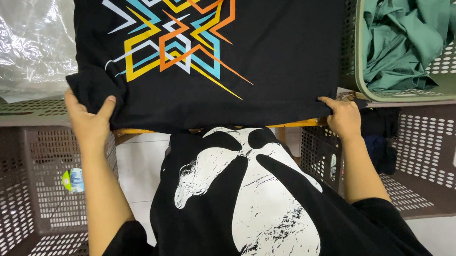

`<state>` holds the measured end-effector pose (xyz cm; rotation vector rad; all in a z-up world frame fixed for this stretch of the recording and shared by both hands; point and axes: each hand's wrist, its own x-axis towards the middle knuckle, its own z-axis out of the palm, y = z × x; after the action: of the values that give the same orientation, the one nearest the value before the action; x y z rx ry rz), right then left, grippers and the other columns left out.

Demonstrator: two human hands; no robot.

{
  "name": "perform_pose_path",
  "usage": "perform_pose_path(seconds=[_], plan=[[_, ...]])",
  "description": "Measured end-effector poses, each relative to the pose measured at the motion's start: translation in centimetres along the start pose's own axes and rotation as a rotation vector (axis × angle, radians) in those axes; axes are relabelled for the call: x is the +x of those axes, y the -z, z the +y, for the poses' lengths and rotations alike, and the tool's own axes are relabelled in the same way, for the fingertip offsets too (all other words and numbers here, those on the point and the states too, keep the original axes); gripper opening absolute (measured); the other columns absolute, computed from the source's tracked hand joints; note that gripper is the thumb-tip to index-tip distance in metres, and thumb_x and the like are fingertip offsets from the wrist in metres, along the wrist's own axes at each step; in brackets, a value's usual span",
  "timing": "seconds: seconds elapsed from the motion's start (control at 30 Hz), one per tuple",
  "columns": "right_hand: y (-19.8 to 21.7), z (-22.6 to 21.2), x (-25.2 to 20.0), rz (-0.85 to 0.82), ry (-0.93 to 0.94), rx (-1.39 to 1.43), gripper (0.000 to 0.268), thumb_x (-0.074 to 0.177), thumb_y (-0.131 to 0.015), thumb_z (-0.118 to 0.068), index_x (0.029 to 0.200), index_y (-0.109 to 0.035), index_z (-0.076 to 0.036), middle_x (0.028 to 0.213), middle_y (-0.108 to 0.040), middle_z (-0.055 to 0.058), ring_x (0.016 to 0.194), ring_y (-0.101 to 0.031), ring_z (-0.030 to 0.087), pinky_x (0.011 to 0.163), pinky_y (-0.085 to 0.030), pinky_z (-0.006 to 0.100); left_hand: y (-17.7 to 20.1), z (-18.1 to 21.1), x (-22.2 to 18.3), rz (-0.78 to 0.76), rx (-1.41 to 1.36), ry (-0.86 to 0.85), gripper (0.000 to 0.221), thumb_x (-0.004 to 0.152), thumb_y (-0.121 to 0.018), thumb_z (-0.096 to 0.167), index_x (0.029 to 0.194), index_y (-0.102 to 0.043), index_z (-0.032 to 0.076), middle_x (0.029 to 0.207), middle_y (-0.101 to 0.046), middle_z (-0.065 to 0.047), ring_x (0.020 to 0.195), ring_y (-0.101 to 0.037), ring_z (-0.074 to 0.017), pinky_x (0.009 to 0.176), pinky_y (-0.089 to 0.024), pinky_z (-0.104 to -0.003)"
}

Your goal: A person takes a black t-shirt from a basket and folds it neatly on a wooden board.

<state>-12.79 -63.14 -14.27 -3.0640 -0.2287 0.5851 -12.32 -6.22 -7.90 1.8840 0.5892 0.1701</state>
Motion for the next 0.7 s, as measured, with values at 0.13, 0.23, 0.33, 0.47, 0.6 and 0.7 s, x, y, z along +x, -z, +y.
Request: perform_pose_path(seconds=[0.13,0.23,0.33,0.47,0.6,0.7], plan=[[1.0,-0.8,0.1,0.024,-0.024,0.075,0.06,0.065,-0.054,0.007,0.116,-0.057,-0.024,0.087,-0.066,0.007,0.091,-0.061,0.023,0.085,-0.04,0.033,0.6,-0.8,1.0,0.07,-0.056,-0.086,0.059,0.075,-0.071,-0.003,0.121,-0.035,0.005,0.109,-0.047,-0.02,0.1,-0.043,-0.0261,0.088,-0.034,-0.039],[3.9,-2.4,0.2,0.081,-0.061,0.227,0.064,0.059,-0.044,0.009,0.112,-0.059,-0.023,0.093,-0.065,0.01,0.086,-0.06,0.029,0.075,-0.043,0.038,2.1,-3.7,2.6,0.102,-0.079,0.0,0.068,0.079,-0.069,-0.002,0.128,-0.021,0.005,0.128,-0.031,-0.02,0.118,-0.031,-0.0263,0.099,-0.022,-0.035],[6.1,-2.1,1.0,0.244,-0.046,0.399,0.066,0.053,-0.037,0.008,0.109,-0.061,-0.018,0.101,-0.062,0.011,0.088,-0.059,0.027,0.072,-0.044,0.035,4.9,-7.1,5.1,0.131,-0.011,0.067,0.08,0.087,-0.07,-0.001,0.135,-0.007,0.005,0.143,-0.011,-0.016,0.134,-0.015,-0.0251,0.108,-0.008,-0.033],[10.3,-3.0,2.3,0.748,0.184,0.378,0.048,0.061,-0.039,0.01,0.102,-0.062,0.003,0.096,-0.063,0.017,0.087,-0.062,0.03,0.074,-0.047,0.037,8.4,-5.8,7.2,0.279,-0.003,-0.09,0.078,0.091,-0.074,-0.016,0.134,-0.018,0.015,0.143,-0.016,-0.012,0.134,-0.016,-0.0313,0.11,-0.009,-0.039],[10.4,-3.9,2.0,0.829,0.208,0.303,0.04,0.066,-0.042,0.01,0.1,-0.062,0.003,0.095,-0.064,0.015,0.086,-0.063,0.03,0.072,-0.049,0.038,9.1,-0.3,5.9,0.194,-0.069,-0.531,0.063,0.076,-0.056,-0.03,0.121,-0.026,0.002,0.121,-0.029,-0.021,0.113,-0.032,-0.0329,0.101,-0.02,-0.038],[7.6,-2.6,0.9,0.632,0.218,0.022,0.056,0.05,-0.046,-0.006,0.102,-0.066,-0.012,0.083,-0.065,0.006,0.066,-0.058,0.022,0.051,-0.041,0.03,9.5,0.3,4.1,0.193,0.273,-0.447,0.055,0.073,-0.057,-0.023,0.116,-0.027,-0.004,0.113,-0.04,-0.028,0.101,-0.042,-0.038,0.092,-0.03,-0.04]])
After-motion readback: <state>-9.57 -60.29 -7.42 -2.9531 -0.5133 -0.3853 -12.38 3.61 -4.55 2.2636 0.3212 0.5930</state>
